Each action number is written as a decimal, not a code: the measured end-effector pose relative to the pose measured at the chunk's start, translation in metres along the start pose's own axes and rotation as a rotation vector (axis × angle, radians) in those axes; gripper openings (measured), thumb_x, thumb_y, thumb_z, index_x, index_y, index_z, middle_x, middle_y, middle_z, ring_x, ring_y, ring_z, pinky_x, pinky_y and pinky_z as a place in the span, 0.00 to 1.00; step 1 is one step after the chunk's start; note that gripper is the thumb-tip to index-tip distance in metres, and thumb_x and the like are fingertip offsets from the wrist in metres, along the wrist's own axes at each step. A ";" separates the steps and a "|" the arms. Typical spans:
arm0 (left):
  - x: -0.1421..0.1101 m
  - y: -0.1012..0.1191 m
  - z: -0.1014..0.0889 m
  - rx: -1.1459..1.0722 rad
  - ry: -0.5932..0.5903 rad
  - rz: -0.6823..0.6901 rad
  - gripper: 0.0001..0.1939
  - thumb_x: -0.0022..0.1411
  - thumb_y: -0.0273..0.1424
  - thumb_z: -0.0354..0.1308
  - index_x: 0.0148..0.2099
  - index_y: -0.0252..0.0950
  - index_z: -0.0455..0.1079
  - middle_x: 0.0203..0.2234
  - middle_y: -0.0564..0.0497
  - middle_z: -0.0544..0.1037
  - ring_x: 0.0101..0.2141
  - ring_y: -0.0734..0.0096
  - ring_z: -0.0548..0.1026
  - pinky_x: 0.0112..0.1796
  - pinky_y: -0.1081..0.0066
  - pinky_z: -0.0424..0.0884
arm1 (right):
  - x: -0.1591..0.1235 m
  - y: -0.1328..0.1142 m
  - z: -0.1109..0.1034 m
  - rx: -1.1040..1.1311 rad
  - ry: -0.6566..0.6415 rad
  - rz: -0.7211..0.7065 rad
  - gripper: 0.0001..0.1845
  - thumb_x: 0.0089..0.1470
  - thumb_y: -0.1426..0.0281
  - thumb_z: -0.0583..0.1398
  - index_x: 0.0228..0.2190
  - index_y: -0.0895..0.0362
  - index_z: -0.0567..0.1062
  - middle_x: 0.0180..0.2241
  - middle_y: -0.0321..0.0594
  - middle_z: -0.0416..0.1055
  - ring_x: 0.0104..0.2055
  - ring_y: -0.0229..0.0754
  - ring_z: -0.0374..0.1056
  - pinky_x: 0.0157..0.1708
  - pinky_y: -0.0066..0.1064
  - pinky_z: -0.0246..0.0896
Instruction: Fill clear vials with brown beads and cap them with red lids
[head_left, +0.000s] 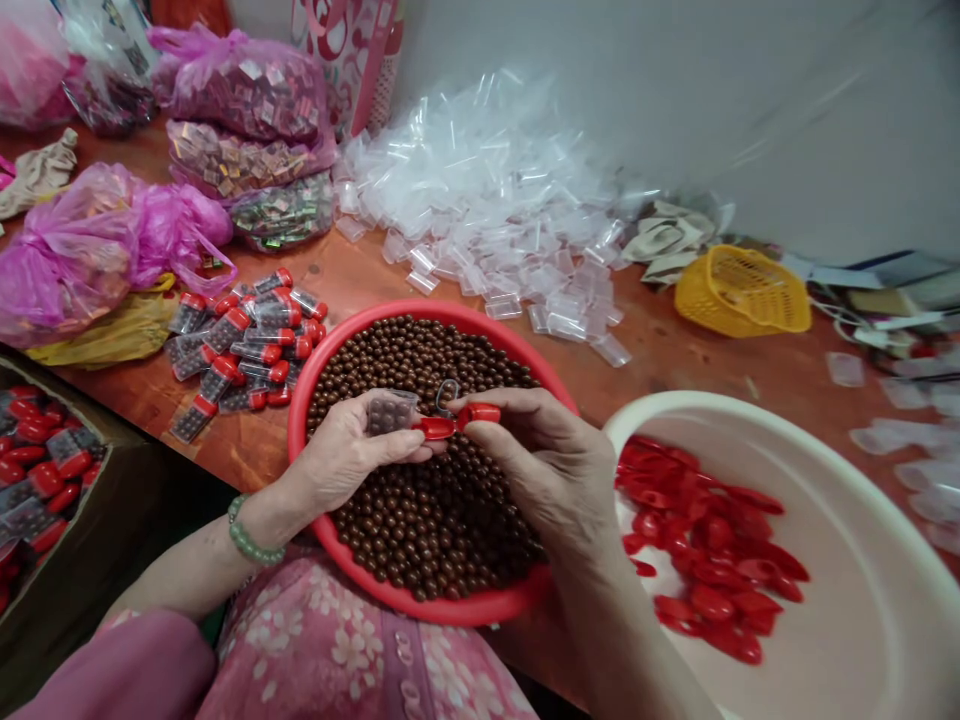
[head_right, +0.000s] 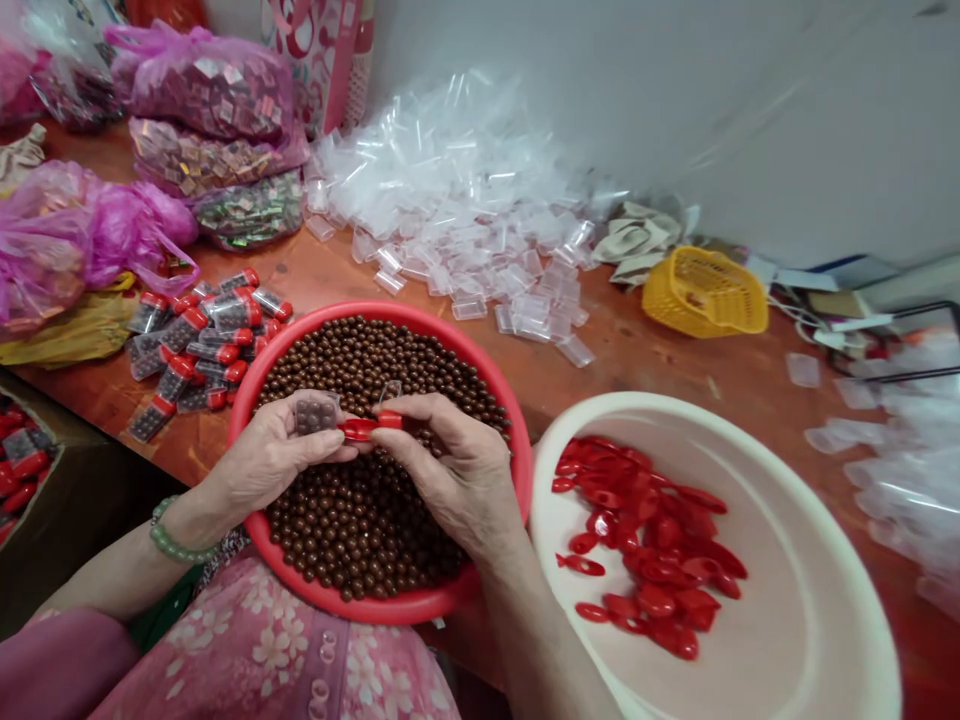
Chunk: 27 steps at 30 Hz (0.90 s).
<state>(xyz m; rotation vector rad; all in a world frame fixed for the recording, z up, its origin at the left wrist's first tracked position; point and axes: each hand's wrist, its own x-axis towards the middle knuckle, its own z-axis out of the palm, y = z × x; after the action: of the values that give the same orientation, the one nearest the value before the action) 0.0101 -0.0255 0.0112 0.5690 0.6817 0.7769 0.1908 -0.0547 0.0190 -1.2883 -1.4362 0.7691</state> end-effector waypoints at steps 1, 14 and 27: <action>0.000 0.000 -0.001 0.026 0.008 0.015 0.18 0.49 0.29 0.72 0.39 0.31 0.69 0.34 0.52 0.77 0.36 0.73 0.79 0.41 0.71 0.75 | 0.001 -0.002 -0.005 -0.125 -0.067 -0.059 0.06 0.55 0.68 0.65 0.37 0.51 0.76 0.34 0.36 0.78 0.35 0.38 0.74 0.37 0.30 0.70; 0.003 0.004 -0.001 0.215 -0.034 0.005 0.14 0.51 0.27 0.68 0.38 0.33 0.69 0.34 0.54 0.73 0.38 0.74 0.73 0.46 0.67 0.70 | 0.014 -0.024 -0.016 -0.744 -0.570 -0.400 0.16 0.60 0.79 0.53 0.46 0.59 0.75 0.30 0.42 0.75 0.31 0.42 0.72 0.30 0.32 0.68; 0.003 0.002 -0.003 0.280 -0.242 -0.019 0.20 0.57 0.41 0.65 0.42 0.33 0.65 0.29 0.51 0.75 0.30 0.75 0.75 0.35 0.72 0.70 | 0.011 -0.021 0.006 0.195 0.100 0.206 0.09 0.51 0.68 0.68 0.35 0.50 0.76 0.34 0.32 0.77 0.35 0.35 0.73 0.38 0.25 0.69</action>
<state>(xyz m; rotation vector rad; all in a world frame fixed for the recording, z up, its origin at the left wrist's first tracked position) 0.0090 -0.0215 0.0094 0.8944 0.5730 0.5854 0.1798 -0.0482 0.0400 -1.3162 -1.1312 0.9443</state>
